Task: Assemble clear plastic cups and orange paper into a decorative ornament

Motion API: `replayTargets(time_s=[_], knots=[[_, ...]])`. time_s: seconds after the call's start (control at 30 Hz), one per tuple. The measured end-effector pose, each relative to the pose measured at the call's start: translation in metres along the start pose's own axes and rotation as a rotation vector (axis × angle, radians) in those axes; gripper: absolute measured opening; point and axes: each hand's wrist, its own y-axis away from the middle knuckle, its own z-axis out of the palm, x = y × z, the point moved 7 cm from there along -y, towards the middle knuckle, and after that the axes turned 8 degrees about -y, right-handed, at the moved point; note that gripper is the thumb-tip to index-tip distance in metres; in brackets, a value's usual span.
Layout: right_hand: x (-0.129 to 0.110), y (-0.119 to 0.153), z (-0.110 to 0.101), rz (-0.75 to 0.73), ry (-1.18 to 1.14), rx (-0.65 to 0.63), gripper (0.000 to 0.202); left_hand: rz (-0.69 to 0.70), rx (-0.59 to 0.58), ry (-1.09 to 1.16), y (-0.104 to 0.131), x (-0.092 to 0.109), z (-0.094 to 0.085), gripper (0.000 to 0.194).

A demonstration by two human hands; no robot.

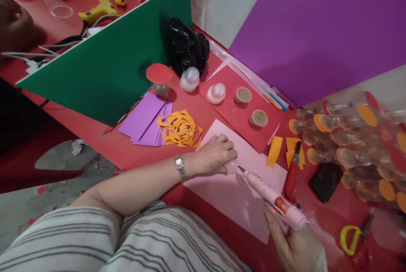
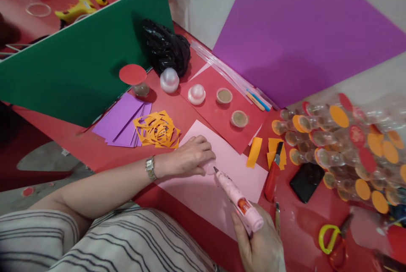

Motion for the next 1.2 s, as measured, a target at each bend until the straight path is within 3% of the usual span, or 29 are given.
replayTargets(time_s=[0.3, 0.53, 0.73, 0.97, 1.2], knots=[[-0.001, -0.005, 0.000, -0.142, 0.093, -0.071, 0.044, 0.010, 0.037, 0.017, 0.001, 0.001, -0.001, 0.040], [0.006, -0.002, 0.003, -0.026, 0.073, -0.043, 0.052, 0.019, 0.059, 0.014, 0.001, 0.000, -0.001, 0.042], [0.004, 0.001, 0.003, -0.073, 0.044, -0.009, 0.044, 0.013, 0.037, 0.000, 0.002, 0.001, -0.002, 0.040], [-0.011, -0.013, 0.000, -0.164, 0.141, -0.020, 0.055, 0.018, 0.048, 0.014, 0.002, 0.001, -0.002, 0.039], [0.013, 0.002, 0.007, -0.242, 0.251, -0.095, 0.059, 0.005, -0.010, -0.006, 0.001, 0.002, -0.002, 0.042]])
